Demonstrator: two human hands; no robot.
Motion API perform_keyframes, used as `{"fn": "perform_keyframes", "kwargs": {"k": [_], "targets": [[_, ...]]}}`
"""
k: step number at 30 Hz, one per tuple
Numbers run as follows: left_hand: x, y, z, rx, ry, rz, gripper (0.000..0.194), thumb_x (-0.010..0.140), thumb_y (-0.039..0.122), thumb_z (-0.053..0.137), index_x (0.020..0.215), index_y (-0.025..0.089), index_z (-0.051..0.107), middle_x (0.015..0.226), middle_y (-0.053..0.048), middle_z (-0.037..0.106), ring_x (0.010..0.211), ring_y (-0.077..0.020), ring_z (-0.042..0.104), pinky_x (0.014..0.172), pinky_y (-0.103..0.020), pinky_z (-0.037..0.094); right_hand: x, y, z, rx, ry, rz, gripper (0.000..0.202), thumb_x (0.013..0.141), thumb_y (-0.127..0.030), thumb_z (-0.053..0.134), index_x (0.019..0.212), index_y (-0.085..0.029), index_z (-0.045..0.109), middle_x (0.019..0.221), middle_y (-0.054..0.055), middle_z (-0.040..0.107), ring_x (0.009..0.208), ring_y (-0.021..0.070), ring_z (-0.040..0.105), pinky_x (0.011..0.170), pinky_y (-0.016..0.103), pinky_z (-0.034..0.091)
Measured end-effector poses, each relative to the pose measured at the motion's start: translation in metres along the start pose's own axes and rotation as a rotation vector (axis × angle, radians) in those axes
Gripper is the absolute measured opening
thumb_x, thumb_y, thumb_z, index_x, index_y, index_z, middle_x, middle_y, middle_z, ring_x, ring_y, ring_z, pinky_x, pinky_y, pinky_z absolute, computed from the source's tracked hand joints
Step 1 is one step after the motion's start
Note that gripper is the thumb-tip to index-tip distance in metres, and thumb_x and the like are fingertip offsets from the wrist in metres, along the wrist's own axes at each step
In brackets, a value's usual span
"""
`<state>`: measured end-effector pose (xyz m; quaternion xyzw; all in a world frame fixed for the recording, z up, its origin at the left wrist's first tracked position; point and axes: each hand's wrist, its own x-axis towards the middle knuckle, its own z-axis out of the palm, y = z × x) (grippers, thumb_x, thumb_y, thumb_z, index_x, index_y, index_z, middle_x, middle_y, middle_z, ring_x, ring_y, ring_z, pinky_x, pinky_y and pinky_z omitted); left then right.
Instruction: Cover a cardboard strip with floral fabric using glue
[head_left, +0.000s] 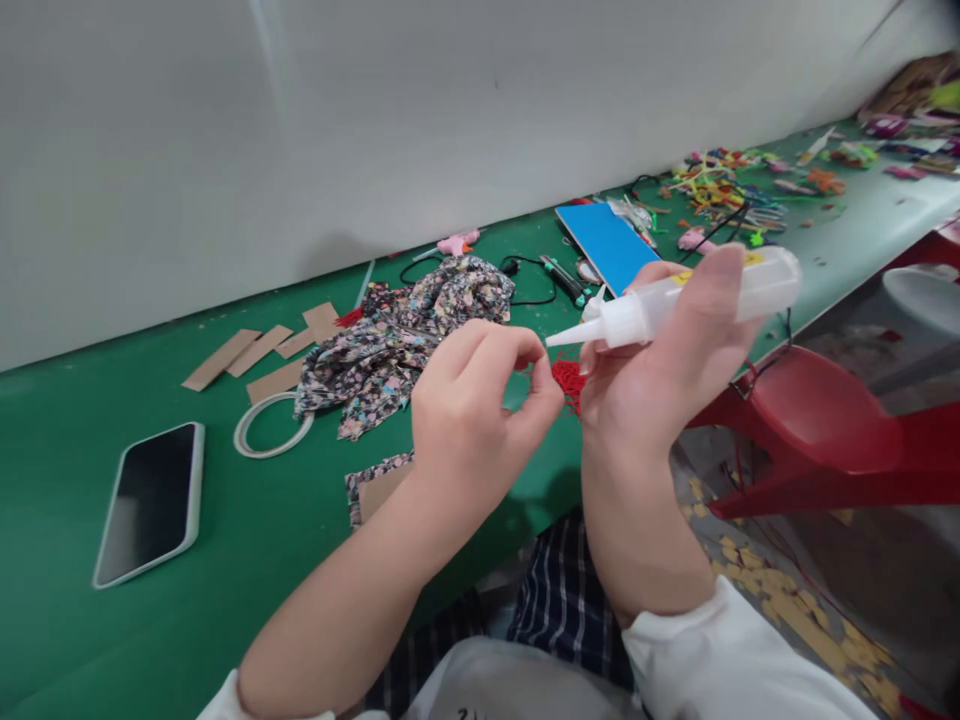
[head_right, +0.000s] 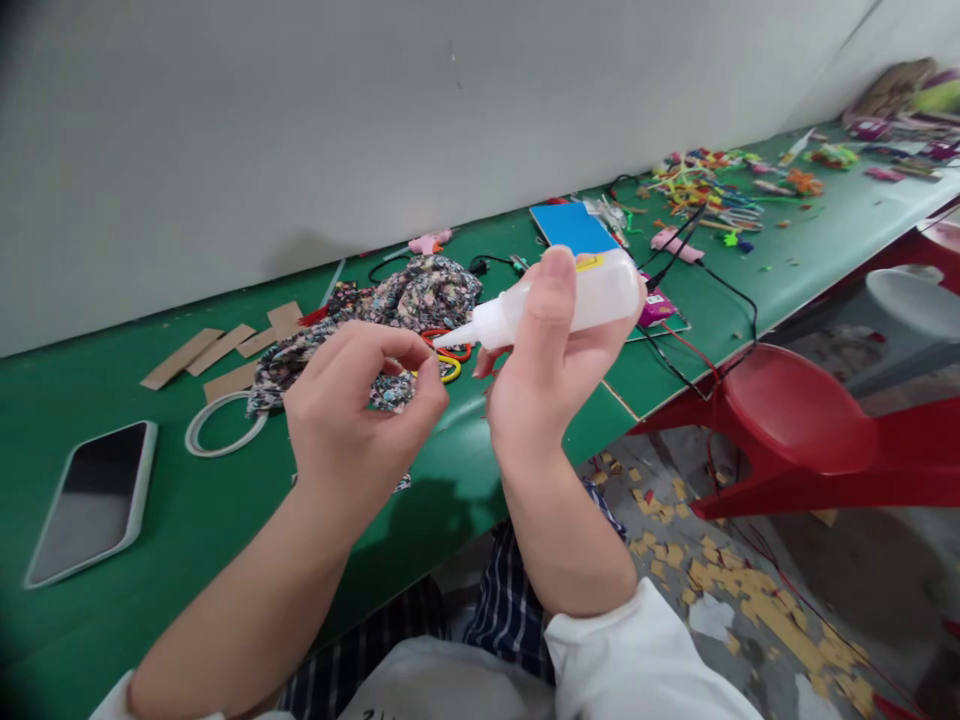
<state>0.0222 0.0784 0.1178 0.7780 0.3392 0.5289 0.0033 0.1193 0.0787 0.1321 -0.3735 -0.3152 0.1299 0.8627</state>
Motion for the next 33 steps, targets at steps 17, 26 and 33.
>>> {"fn": "perform_keyframes", "kwargs": {"k": [17,26,33], "targets": [[-0.0018,-0.0014,0.0011,0.010,0.027,-0.015,0.007,0.076,0.012,0.057,0.078,0.019,0.057,0.072,0.001,0.060,0.067,-0.0106,0.055,0.063,-0.024,0.046,-0.0003,-0.0025,0.0020,0.091,0.033,0.095,0.015,0.081,-0.041,0.051,0.081,-0.029,0.042,0.063,-0.009,0.046,0.036,0.0026,0.043,0.030,0.013,0.039],[-0.0005,-0.0007,0.0034,0.022,0.064,-0.011,0.011,0.074,0.009,0.056,0.072,0.019,0.054,0.067,0.002,0.057,0.064,-0.0102,0.053,0.061,-0.024,0.045,-0.0026,-0.0037,0.0035,0.045,0.061,0.082,0.016,0.080,-0.039,0.052,0.084,-0.031,0.039,0.065,-0.009,0.046,0.040,0.0049,0.048,0.033,0.016,0.043],[-0.0004,-0.0010,0.0030,0.001,0.078,0.000,0.013,0.073,0.007,0.055,0.070,0.019,0.053,0.065,0.002,0.054,0.062,-0.0099,0.052,0.060,-0.023,0.045,0.0022,0.0004,-0.0004,0.110,-0.020,0.147,0.014,0.083,-0.042,0.047,0.080,-0.029,0.044,0.064,-0.008,0.045,0.037,0.0035,0.043,0.027,0.014,0.036]]}}
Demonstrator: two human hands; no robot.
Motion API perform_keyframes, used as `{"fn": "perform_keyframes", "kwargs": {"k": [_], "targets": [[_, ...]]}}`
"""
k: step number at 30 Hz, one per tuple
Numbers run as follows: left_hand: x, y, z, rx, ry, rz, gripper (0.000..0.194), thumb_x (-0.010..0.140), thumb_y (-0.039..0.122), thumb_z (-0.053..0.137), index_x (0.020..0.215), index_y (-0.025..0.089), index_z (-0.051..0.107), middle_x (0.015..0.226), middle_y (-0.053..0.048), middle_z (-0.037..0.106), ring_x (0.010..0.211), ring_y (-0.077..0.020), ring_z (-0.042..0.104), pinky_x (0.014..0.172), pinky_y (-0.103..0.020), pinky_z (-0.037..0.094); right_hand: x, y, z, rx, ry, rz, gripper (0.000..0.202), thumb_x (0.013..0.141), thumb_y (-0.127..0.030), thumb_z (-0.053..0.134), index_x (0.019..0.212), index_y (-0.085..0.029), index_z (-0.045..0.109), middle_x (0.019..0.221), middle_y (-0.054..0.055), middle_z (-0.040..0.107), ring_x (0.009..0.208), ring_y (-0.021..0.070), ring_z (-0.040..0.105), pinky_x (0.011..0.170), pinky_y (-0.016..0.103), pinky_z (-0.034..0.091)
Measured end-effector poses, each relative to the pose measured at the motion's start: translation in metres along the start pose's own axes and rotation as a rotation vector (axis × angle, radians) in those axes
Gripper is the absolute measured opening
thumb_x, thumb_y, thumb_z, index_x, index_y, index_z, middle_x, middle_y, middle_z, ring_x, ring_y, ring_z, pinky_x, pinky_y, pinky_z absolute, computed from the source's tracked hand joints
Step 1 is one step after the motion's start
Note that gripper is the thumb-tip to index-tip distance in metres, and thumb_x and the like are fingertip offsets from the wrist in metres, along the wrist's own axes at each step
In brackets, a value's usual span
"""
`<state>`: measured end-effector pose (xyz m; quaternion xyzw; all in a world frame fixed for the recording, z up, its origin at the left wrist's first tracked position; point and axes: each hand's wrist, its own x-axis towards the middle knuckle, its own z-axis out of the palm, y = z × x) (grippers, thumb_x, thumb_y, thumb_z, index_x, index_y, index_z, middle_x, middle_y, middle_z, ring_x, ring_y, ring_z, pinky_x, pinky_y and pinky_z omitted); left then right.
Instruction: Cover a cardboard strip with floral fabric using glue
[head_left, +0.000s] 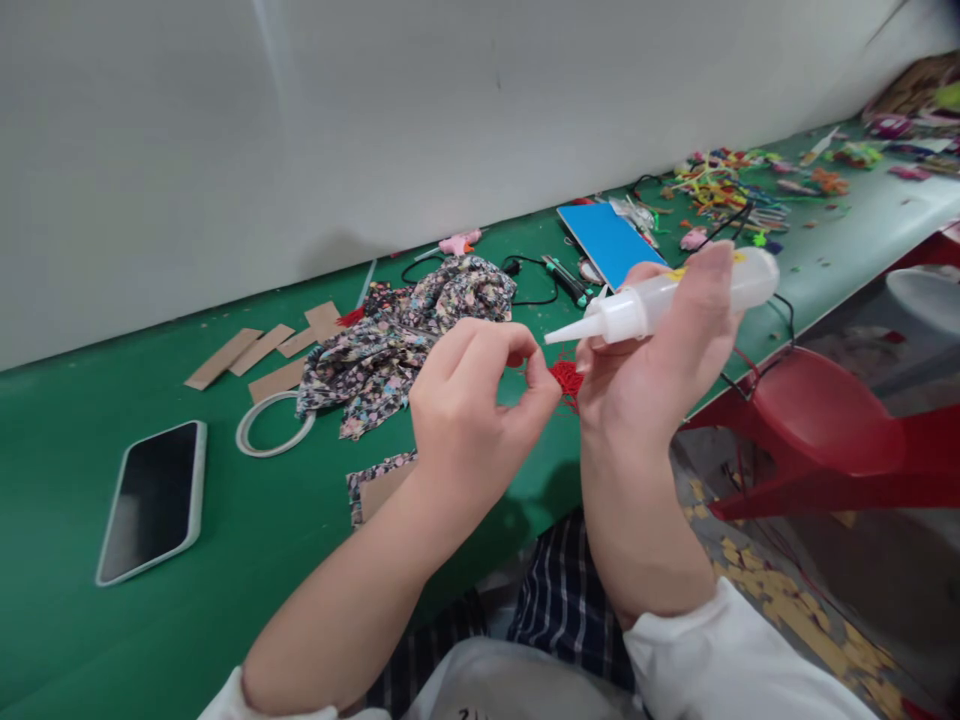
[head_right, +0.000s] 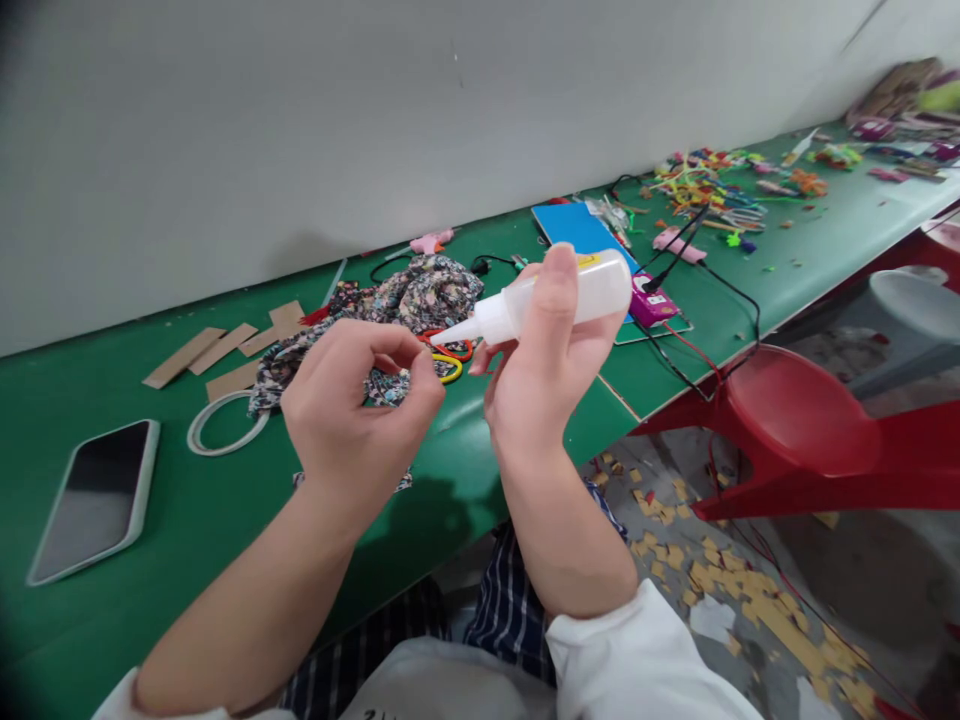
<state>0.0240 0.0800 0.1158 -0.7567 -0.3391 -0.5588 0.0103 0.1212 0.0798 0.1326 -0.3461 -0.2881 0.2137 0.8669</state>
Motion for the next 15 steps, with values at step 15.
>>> {"fn": "perform_keyframes", "kwargs": {"k": [15], "targets": [[-0.0034,-0.0009,-0.0017,0.005,-0.001,0.027,0.009,0.079,0.013,0.056,0.081,0.020,0.060,0.074,0.000,0.062,0.069,-0.0122,0.057,0.065,-0.025,0.048,0.0075,0.0045,-0.0040,-0.002,-0.043,0.119,0.020,0.083,-0.045,0.044,0.074,-0.027,0.044,0.062,-0.008,0.047,0.034,0.0046,0.040,0.026,0.016,0.030]]}}
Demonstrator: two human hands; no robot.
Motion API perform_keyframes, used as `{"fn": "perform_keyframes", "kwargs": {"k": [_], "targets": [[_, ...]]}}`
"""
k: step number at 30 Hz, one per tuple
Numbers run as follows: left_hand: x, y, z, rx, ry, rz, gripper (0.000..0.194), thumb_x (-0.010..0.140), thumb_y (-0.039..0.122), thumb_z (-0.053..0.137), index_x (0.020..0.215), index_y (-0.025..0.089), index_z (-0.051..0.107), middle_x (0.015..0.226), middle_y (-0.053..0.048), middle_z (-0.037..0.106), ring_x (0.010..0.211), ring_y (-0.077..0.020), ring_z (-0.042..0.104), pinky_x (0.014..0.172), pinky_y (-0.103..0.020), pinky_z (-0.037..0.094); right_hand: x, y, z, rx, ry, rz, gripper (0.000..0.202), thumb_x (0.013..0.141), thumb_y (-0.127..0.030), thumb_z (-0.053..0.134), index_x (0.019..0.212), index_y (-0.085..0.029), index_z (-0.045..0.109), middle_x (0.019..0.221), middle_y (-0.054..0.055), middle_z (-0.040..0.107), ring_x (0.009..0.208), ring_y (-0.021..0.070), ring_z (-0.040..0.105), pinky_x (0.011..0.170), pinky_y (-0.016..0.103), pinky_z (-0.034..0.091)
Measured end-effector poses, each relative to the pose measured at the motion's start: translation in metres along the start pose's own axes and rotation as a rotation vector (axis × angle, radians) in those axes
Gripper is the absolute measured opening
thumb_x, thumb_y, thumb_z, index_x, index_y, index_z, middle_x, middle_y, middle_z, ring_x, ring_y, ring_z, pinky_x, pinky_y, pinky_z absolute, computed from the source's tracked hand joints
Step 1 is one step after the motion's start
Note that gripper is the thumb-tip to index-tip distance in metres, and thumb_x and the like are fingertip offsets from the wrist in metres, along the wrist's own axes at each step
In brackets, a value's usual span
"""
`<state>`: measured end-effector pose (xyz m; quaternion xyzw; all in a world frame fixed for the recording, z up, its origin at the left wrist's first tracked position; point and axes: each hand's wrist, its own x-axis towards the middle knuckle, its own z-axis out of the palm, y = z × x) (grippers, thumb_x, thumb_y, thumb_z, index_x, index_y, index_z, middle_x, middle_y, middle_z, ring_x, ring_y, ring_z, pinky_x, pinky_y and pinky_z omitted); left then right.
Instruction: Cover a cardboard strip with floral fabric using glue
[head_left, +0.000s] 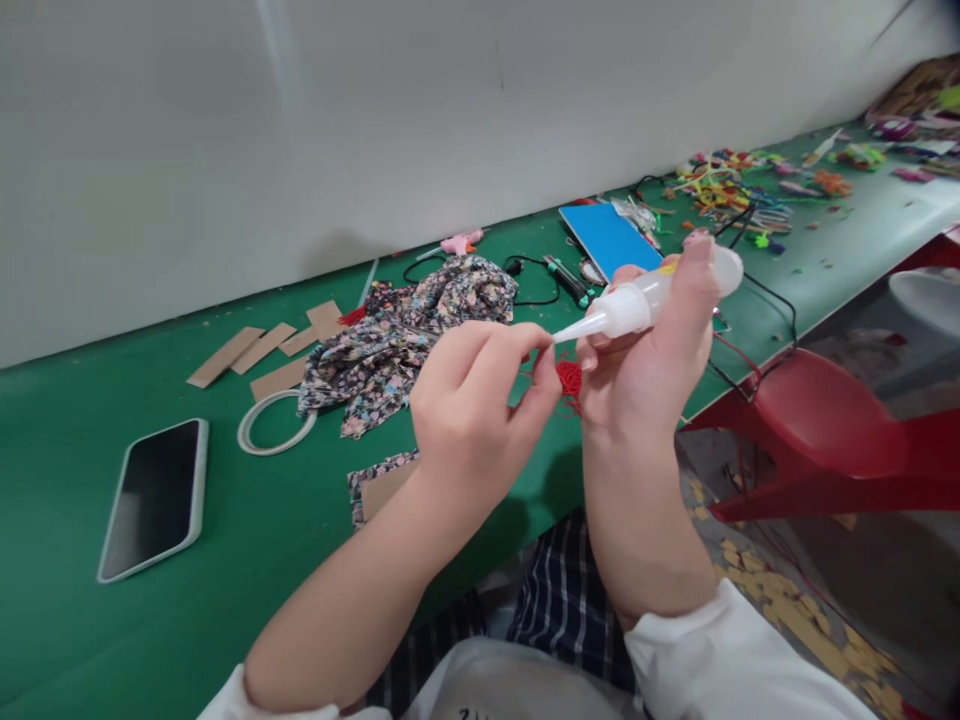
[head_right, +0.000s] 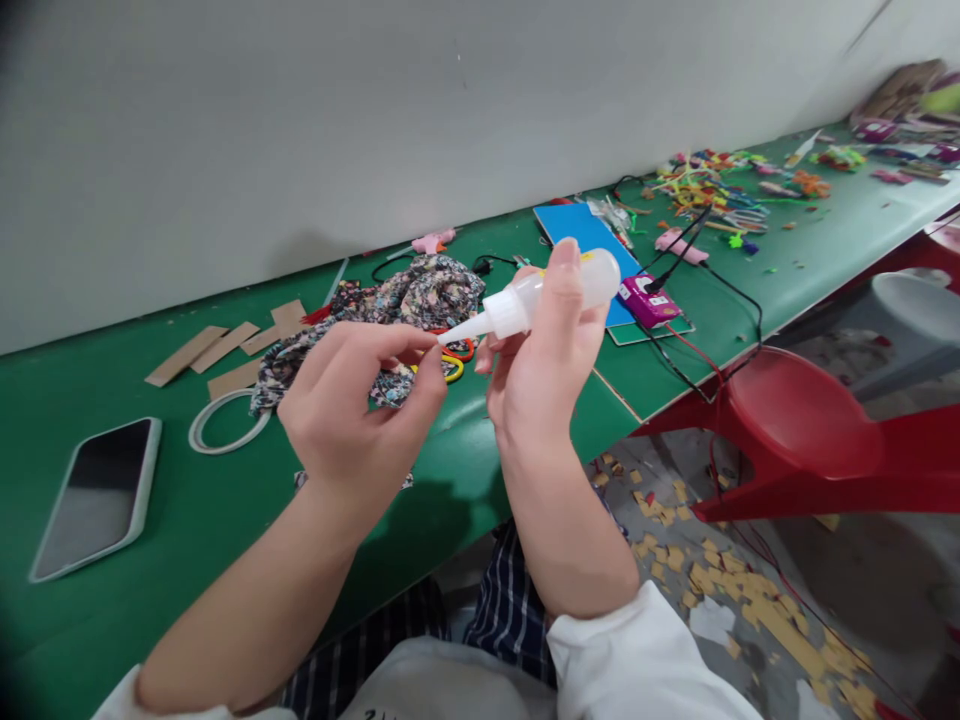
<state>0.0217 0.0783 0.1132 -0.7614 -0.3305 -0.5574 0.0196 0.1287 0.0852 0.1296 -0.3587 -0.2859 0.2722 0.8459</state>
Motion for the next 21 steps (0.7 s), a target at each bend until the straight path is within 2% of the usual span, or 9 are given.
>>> {"fn": "perform_keyframes", "kwargs": {"k": [5,9,14,21], "targets": [[-0.003,-0.002,0.002,0.044,0.031,0.037,0.008,0.078,0.013,0.057,0.081,0.019,0.061,0.075,-0.002,0.062,0.071,-0.0137,0.055,0.066,-0.028,0.046,-0.003,0.000,0.001,-0.005,-0.008,-0.078,0.014,0.084,-0.042,0.044,0.081,-0.030,0.048,0.062,-0.009,0.044,0.034,0.0030,0.042,0.028,0.014,0.034],[-0.003,-0.002,0.003,0.037,0.021,0.017,0.008,0.077,0.014,0.058,0.081,0.020,0.060,0.076,-0.002,0.063,0.073,-0.0137,0.056,0.069,-0.027,0.046,-0.001,0.000,0.001,0.007,0.029,-0.047,0.014,0.083,-0.043,0.046,0.081,-0.029,0.047,0.061,-0.009,0.045,0.034,0.0039,0.041,0.028,0.015,0.034],[0.001,0.002,0.002,-0.021,-0.002,-0.049,0.009,0.079,0.015,0.057,0.083,0.020,0.062,0.077,0.000,0.065,0.070,-0.0116,0.058,0.065,-0.024,0.048,0.002,0.001,0.001,0.068,0.036,0.088,0.023,0.079,-0.048,0.049,0.072,-0.026,0.045,0.060,-0.007,0.047,0.034,0.0049,0.038,0.024,0.017,0.029],[0.003,0.005,-0.002,-0.085,-0.009,-0.064,0.008,0.080,0.016,0.059,0.082,0.020,0.066,0.077,0.000,0.065,0.070,-0.0106,0.059,0.065,-0.022,0.048,0.007,0.004,-0.002,0.169,-0.033,0.366,0.023,0.077,-0.047,0.050,0.072,-0.026,0.044,0.061,-0.007,0.050,0.035,0.0040,0.042,0.024,0.015,0.030]]}}
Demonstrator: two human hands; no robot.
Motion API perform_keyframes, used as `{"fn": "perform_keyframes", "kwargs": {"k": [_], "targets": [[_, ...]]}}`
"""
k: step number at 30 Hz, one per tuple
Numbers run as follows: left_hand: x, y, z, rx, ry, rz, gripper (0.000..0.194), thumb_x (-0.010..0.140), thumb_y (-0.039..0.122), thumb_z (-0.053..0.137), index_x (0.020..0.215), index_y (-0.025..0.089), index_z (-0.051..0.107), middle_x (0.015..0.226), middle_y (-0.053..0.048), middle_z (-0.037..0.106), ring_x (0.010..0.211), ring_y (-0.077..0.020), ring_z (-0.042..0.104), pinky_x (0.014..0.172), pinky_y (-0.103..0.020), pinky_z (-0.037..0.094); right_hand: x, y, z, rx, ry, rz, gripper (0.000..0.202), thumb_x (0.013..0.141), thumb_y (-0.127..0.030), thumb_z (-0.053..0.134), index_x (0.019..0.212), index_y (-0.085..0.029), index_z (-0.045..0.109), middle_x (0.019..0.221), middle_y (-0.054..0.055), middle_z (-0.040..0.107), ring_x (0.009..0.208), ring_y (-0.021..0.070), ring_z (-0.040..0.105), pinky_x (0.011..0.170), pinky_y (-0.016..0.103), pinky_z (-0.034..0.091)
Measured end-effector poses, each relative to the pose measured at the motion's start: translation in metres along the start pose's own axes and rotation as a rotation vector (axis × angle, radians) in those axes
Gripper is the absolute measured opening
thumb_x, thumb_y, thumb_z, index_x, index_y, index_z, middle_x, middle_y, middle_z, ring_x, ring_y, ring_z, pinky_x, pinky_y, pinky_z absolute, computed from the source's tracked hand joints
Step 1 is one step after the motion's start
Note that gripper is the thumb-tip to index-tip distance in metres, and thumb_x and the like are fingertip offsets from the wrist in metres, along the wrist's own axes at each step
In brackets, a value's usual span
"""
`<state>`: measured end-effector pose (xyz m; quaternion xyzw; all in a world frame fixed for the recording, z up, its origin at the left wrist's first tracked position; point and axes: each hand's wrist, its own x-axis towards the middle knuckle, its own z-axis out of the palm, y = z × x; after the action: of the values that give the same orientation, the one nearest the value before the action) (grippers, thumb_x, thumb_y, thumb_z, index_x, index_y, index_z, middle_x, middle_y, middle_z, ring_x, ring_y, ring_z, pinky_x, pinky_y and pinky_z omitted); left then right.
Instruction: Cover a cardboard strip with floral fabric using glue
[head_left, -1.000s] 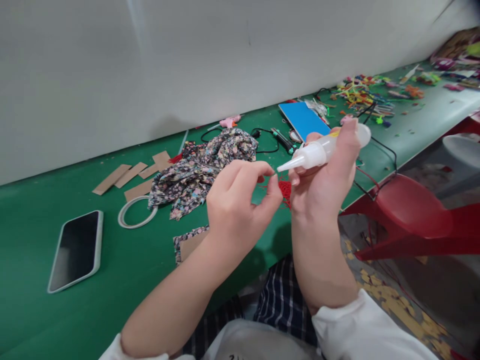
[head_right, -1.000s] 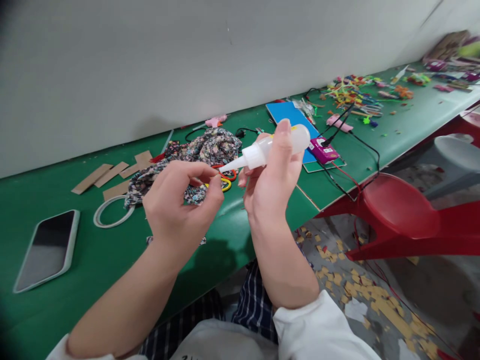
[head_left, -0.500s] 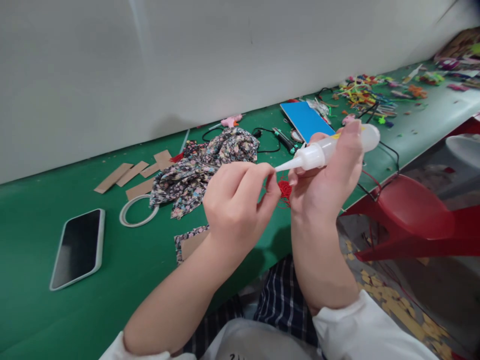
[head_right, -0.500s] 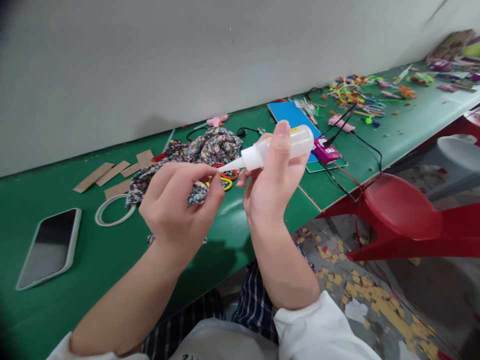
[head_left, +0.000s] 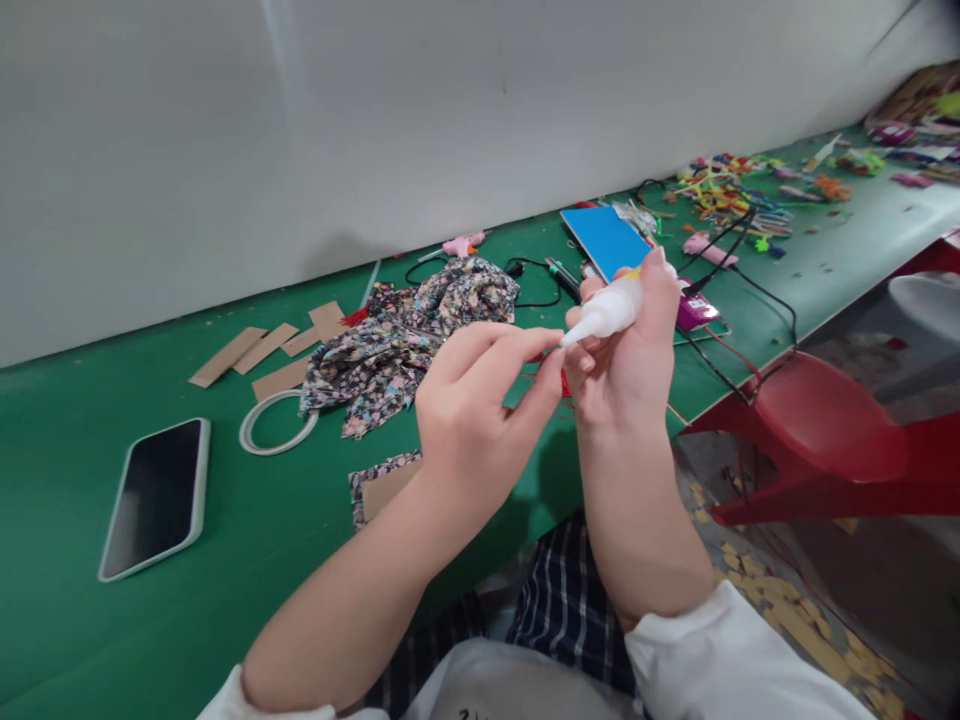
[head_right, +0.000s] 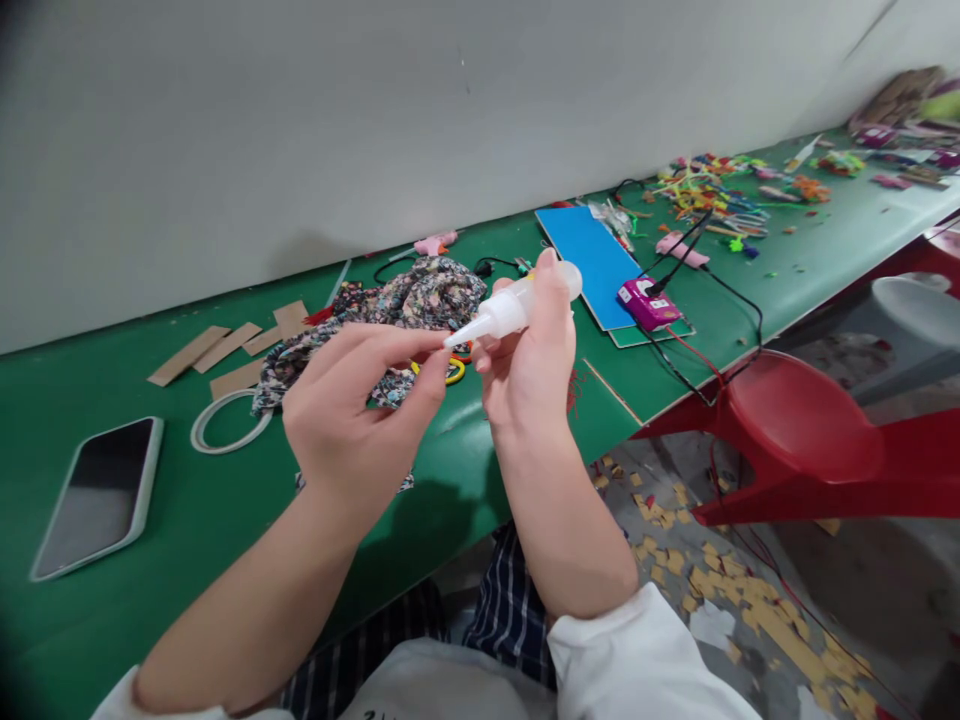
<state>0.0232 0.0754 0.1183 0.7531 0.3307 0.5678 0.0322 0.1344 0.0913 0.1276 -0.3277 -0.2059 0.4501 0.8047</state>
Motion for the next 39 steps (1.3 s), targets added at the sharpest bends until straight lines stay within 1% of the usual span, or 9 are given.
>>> {"fn": "perform_keyframes", "kwargs": {"k": [4,10,14,19,23,30,32,35,39], "targets": [[0.000,-0.001,-0.002,-0.022,0.001,0.015,0.008,0.078,0.017,0.062,0.083,0.020,0.068,0.077,0.001,0.066,0.070,-0.0100,0.060,0.063,-0.021,0.048,0.002,0.000,-0.001,0.030,-0.023,0.067,0.023,0.075,-0.047,0.052,0.071,-0.026,0.044,0.058,-0.008,0.050,0.034,0.0035,0.041,0.023,0.014,0.028],[0.001,0.001,-0.003,-0.041,-0.015,-0.028,0.007,0.077,0.018,0.063,0.081,0.022,0.069,0.075,0.002,0.067,0.066,-0.0098,0.059,0.060,-0.021,0.048,0.005,0.000,-0.002,0.055,-0.078,0.193,0.025,0.073,-0.047,0.054,0.069,-0.025,0.043,0.054,-0.009,0.050,0.032,0.0043,0.039,0.022,0.016,0.026],[0.002,0.001,-0.002,-0.056,-0.003,-0.036,0.009,0.076,0.014,0.063,0.078,0.020,0.068,0.073,0.003,0.066,0.065,-0.0090,0.059,0.060,-0.020,0.048,0.005,0.000,-0.001,0.062,-0.066,0.169,0.025,0.076,-0.047,0.052,0.071,-0.024,0.043,0.055,-0.009,0.051,0.032,0.0038,0.039,0.023,0.015,0.026],[0.003,0.002,-0.004,-0.085,-0.058,-0.117,0.011,0.076,0.012,0.060,0.078,0.020,0.068,0.074,0.002,0.066,0.067,-0.0095,0.059,0.061,-0.019,0.048,0.001,0.000,0.000,0.041,-0.014,0.058,0.023,0.079,-0.044,0.048,0.071,-0.024,0.045,0.057,-0.008,0.051,0.034,0.0031,0.042,0.024,0.013,0.028],[0.004,0.002,-0.006,-0.156,-0.135,-0.199,0.010,0.077,0.015,0.060,0.081,0.020,0.067,0.077,0.002,0.066,0.066,-0.0092,0.058,0.061,-0.020,0.048,-0.001,-0.001,-0.001,-0.038,-0.051,-0.140,0.023,0.080,-0.046,0.048,0.072,-0.025,0.045,0.059,-0.008,0.050,0.034,0.0036,0.041,0.025,0.015,0.031],[0.007,-0.002,-0.011,-0.259,-0.226,-0.309,0.008,0.077,0.017,0.060,0.076,0.022,0.066,0.074,0.004,0.066,0.065,-0.0090,0.059,0.058,-0.019,0.048,-0.002,0.000,0.000,-0.142,-0.053,-0.399,0.020,0.085,-0.045,0.041,0.078,-0.027,0.045,0.057,-0.008,0.043,0.031,0.0042,0.037,0.024,0.017,0.025],[0.008,-0.003,-0.011,-0.251,-0.233,-0.328,0.007,0.076,0.016,0.061,0.074,0.022,0.065,0.072,0.004,0.065,0.063,-0.0086,0.058,0.057,-0.019,0.048,-0.003,0.000,0.000,-0.185,-0.057,-0.458,0.018,0.086,-0.044,0.039,0.081,-0.028,0.044,0.059,-0.009,0.042,0.031,0.0045,0.036,0.025,0.017,0.024],[0.008,-0.003,-0.010,-0.225,-0.233,-0.344,0.007,0.075,0.016,0.060,0.071,0.021,0.064,0.068,0.004,0.062,0.061,-0.0085,0.057,0.056,-0.019,0.048,-0.005,0.001,0.002,-0.209,-0.014,-0.526,0.014,0.085,-0.042,0.043,0.082,-0.029,0.043,0.059,-0.009,0.041,0.030,0.0047,0.034,0.025,0.018,0.023],[0.008,-0.002,-0.009,-0.197,-0.233,-0.348,0.007,0.074,0.015,0.059,0.071,0.020,0.061,0.068,0.004,0.061,0.061,-0.0082,0.055,0.056,-0.019,0.047,-0.009,0.002,0.004,-0.257,0.014,-0.591,0.011,0.087,-0.040,0.042,0.084,-0.030,0.045,0.063,-0.008,0.042,0.033,0.0047,0.040,0.028,0.018,0.030]]}}
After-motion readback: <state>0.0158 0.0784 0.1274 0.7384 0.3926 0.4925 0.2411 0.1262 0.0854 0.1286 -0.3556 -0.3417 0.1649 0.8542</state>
